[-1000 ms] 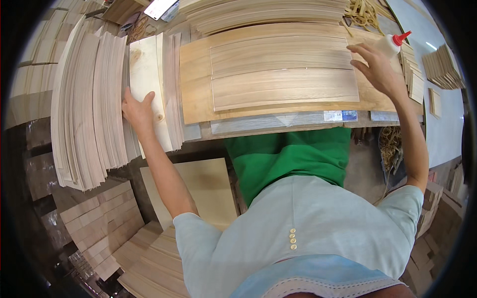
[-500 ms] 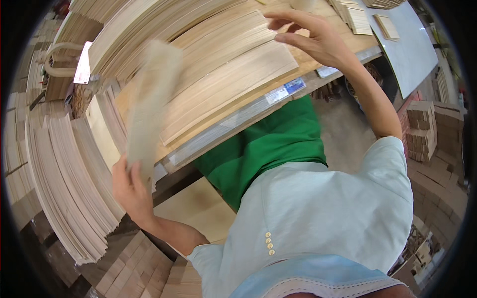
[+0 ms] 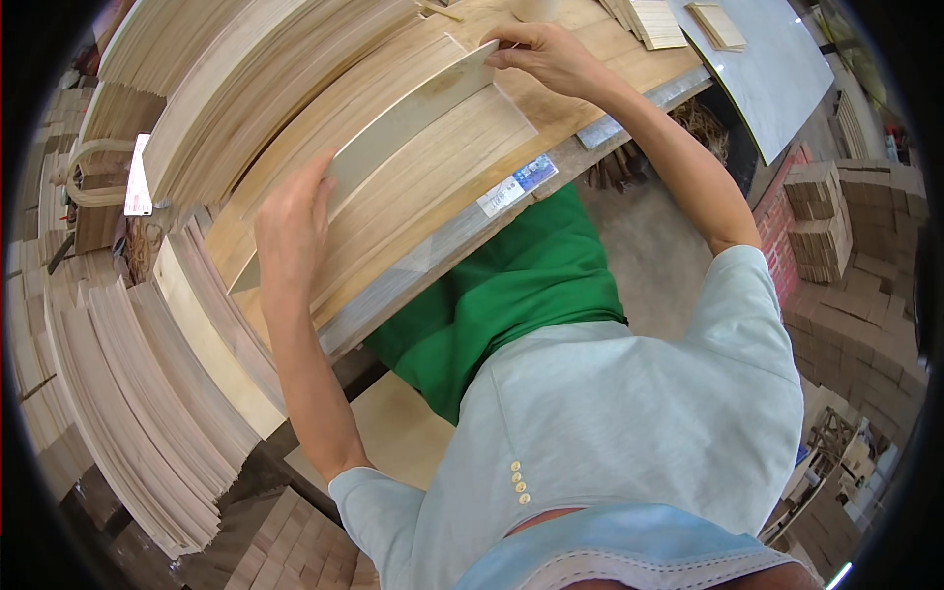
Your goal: Applying glue and assembling wooden planks into a box structure.
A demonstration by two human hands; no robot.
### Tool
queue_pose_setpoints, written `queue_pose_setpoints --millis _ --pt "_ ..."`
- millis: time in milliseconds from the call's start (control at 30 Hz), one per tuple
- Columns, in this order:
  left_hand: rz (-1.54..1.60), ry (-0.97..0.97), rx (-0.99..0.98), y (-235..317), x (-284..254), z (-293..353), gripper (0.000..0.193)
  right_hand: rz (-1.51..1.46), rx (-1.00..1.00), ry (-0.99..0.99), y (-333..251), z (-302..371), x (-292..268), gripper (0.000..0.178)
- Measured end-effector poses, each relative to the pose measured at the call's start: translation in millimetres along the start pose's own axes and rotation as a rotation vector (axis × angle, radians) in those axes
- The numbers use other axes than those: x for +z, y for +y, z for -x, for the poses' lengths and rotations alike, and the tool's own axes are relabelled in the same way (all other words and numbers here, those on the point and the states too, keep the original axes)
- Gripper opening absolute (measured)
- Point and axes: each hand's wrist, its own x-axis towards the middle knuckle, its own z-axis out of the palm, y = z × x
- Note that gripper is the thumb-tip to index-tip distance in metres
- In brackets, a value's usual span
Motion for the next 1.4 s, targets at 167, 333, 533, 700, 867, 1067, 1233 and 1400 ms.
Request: queue_pose_setpoints --millis 167,333,533,700,867,1067,1233,1400 --pt "0.031 0.002 -0.015 -6 6 -1 0.028 0.022 -0.016 0.012 1 0 0 0.022" --pt "0.024 -0.006 -0.013 -11 6 1 0.028 0.049 -0.002 0.022 -2 3 2 0.023" --pt "0.026 -0.022 -0.023 -11 -1 2 0.028 0.028 -0.068 0.003 7 -4 10 0.026" --pt "0.034 -0.233 -0.265 -38 -41 13 0.031 0.166 0.056 0.034 3 -2 -2 0.015" --pt "0.057 -0.275 -0.421 -68 -71 45 0.031 -0.030 -0.055 -0.022 43 -4 -3 0.025" --pt "-0.041 -0.195 -0.490 -81 -65 56 0.025 -0.035 -0.027 -0.087 47 -11 2 0.027" --pt "0.025 -0.158 -0.464 -88 -55 63 0.025 -0.054 -0.040 -0.082 41 -10 0 0.027" --pt "-0.151 -0.154 -0.274 -83 -46 56 0.031 0.190 0.039 -0.056 8 3 -7 0.026"
